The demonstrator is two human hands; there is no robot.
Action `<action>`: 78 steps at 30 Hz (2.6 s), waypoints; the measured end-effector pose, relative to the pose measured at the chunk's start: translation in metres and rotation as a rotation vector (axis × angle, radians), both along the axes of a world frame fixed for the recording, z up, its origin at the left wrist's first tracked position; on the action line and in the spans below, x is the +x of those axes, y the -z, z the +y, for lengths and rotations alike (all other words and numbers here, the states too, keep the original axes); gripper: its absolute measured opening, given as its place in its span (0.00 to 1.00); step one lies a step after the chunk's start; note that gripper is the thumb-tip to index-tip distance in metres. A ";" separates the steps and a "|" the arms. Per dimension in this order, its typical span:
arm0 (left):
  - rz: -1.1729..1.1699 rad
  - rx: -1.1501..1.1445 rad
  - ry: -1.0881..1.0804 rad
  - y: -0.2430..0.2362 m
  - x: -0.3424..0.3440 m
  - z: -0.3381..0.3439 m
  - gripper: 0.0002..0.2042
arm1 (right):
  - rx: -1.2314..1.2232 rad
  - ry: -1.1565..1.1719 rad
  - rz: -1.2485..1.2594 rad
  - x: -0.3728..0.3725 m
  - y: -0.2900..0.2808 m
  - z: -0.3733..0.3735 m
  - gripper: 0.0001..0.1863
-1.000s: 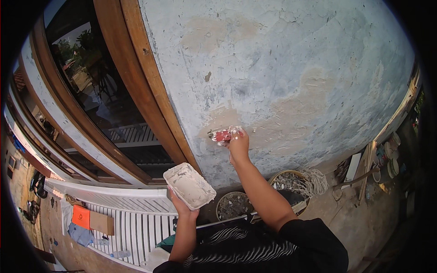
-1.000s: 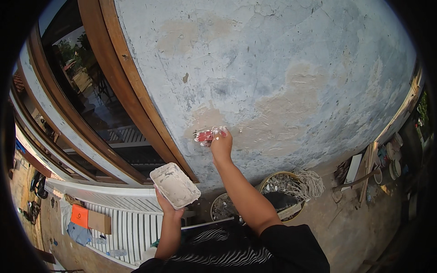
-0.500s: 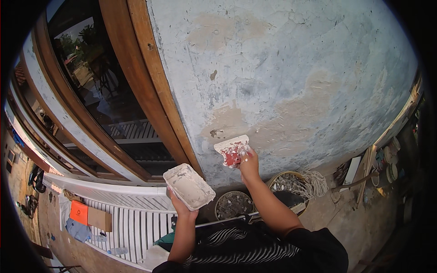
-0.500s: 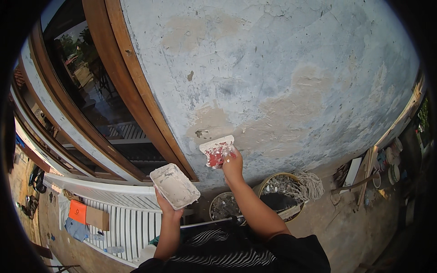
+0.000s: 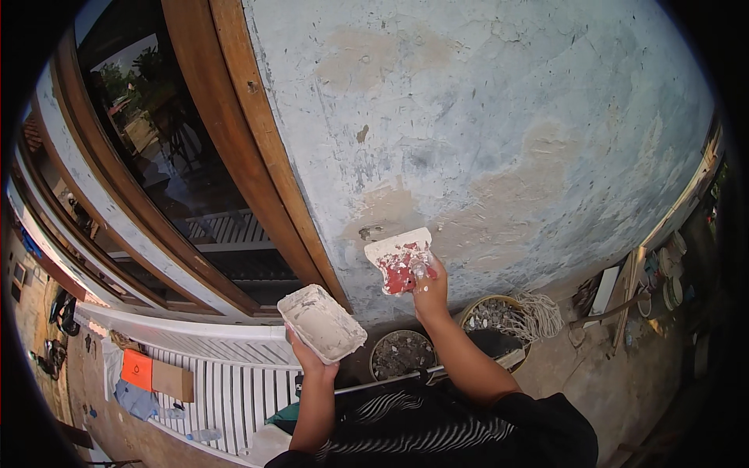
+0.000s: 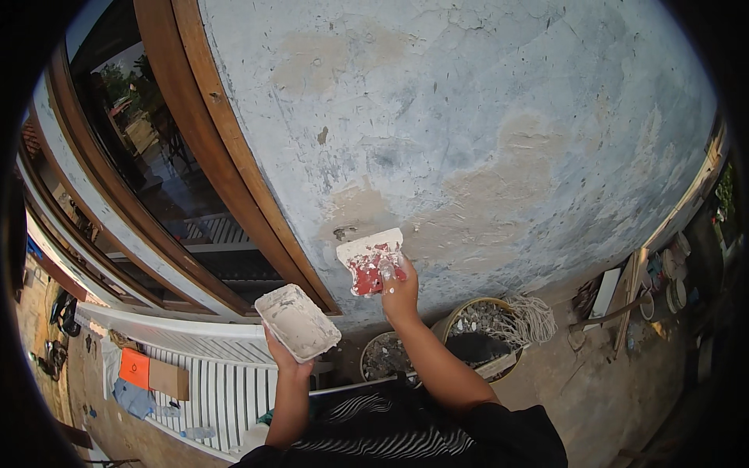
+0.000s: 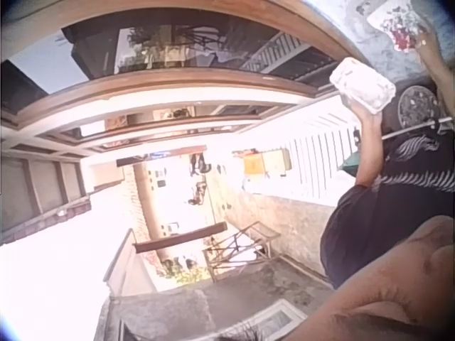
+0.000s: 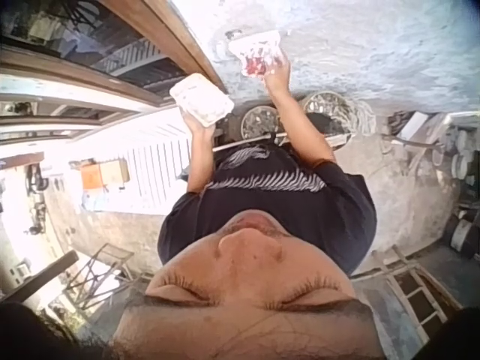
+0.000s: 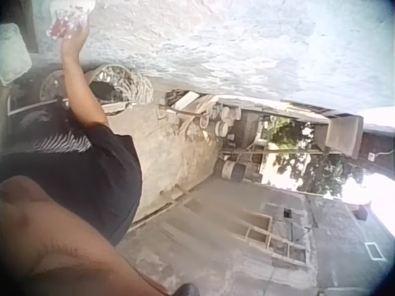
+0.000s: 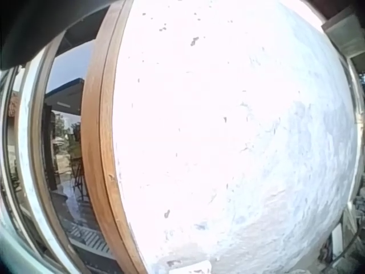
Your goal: Applying patching compound to a damaged area on an exterior wall using a putty knife.
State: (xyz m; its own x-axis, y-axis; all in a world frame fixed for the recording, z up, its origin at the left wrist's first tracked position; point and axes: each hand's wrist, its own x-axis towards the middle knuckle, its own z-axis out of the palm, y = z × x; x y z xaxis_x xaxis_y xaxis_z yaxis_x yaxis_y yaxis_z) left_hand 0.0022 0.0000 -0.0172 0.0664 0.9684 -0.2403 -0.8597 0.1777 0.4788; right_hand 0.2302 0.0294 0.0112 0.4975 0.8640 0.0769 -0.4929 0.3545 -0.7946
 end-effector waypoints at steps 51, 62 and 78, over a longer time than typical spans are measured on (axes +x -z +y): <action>-0.022 0.059 0.039 -0.014 0.010 -0.003 0.31 | 0.016 -0.297 -0.362 0.008 -0.049 -0.043 0.12; 0.005 0.108 0.217 -0.018 0.033 -0.012 0.33 | 0.145 -0.069 -1.425 0.018 -0.090 -0.043 0.11; 0.156 0.136 0.220 -0.034 0.031 -0.014 0.33 | 0.412 -0.238 -1.441 0.011 -0.076 -0.034 0.06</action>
State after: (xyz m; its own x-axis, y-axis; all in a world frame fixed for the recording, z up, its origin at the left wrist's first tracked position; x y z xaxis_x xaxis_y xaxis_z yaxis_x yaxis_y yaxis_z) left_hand 0.0330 -0.0136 0.0171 0.2507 0.9588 -0.1333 -0.7220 0.2770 0.6340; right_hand 0.2408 -0.0049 0.0875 -0.3551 0.7081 0.6102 0.5187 0.6924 -0.5016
